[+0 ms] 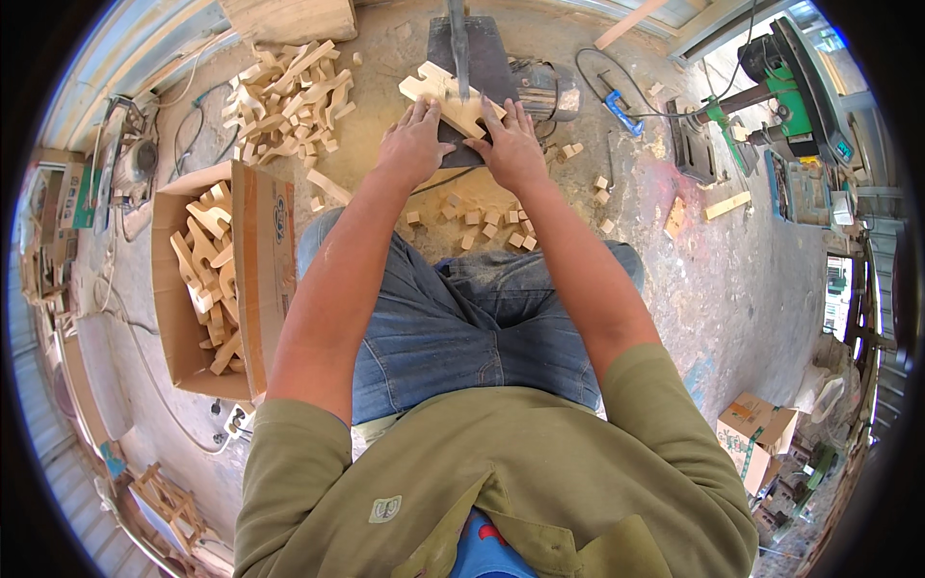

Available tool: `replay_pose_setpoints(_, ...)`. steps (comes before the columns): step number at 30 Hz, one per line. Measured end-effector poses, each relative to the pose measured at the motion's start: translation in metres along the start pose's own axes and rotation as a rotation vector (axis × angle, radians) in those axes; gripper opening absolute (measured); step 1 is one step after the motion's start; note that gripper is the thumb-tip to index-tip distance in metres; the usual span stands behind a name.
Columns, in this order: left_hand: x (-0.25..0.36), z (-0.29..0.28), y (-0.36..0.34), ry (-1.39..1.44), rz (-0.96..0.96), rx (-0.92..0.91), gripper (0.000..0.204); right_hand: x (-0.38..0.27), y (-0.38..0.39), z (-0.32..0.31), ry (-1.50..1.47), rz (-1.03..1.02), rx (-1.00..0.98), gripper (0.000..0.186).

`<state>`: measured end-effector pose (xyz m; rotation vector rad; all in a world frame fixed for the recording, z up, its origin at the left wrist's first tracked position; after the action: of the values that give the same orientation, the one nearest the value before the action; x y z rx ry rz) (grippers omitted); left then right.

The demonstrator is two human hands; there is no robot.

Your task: The person uses a bandsaw to cut small wooden pieces into specific shapes. They guide each piece through the blade, flip it to cut different sides, and place the finished pieces into a cardboard box.

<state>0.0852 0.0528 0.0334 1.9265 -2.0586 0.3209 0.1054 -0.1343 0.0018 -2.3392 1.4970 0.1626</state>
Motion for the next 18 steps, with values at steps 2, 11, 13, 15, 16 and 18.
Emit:
replay_pose_setpoints(2,0.001,0.0,0.0,-0.001,-0.005,-0.006,0.089,0.002,-0.002,0.0,0.005,-0.014,-0.009,0.082)
replay_pose_setpoints(11,0.005,-0.001,0.001,0.001,-0.027,-0.031,0.09,0.007,-0.007,-0.003,-0.006,-0.047,-0.03,0.08)
replay_pose_setpoints(13,0.005,-0.002,0.001,-0.001,-0.025,-0.029,0.091,0.008,-0.007,-0.003,-0.007,-0.053,-0.03,0.08)
replay_pose_setpoints(15,0.006,-0.002,0.001,-0.002,-0.022,-0.03,0.092,0.01,-0.009,-0.001,0.023,-0.059,-0.051,0.083)
replay_pose_setpoints(16,0.006,-0.002,0.001,-0.003,-0.02,-0.032,0.092,0.011,-0.01,0.0,0.042,-0.056,-0.07,0.085)
replay_pose_setpoints(18,0.006,-0.001,0.001,-0.006,-0.021,-0.036,0.093,0.013,-0.012,0.0,0.038,-0.073,-0.069,0.085)
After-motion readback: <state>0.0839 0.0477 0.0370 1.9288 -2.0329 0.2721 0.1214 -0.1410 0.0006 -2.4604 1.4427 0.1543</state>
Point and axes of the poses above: each hand's wrist, its own y-axis away from the middle knuckle, its own z-axis out of the palm, x = y × z, the point moved 5 cm from there along -y, towards the middle knuckle, and after that the axes turned 2 degrees about -z, right-handed, at the moved point
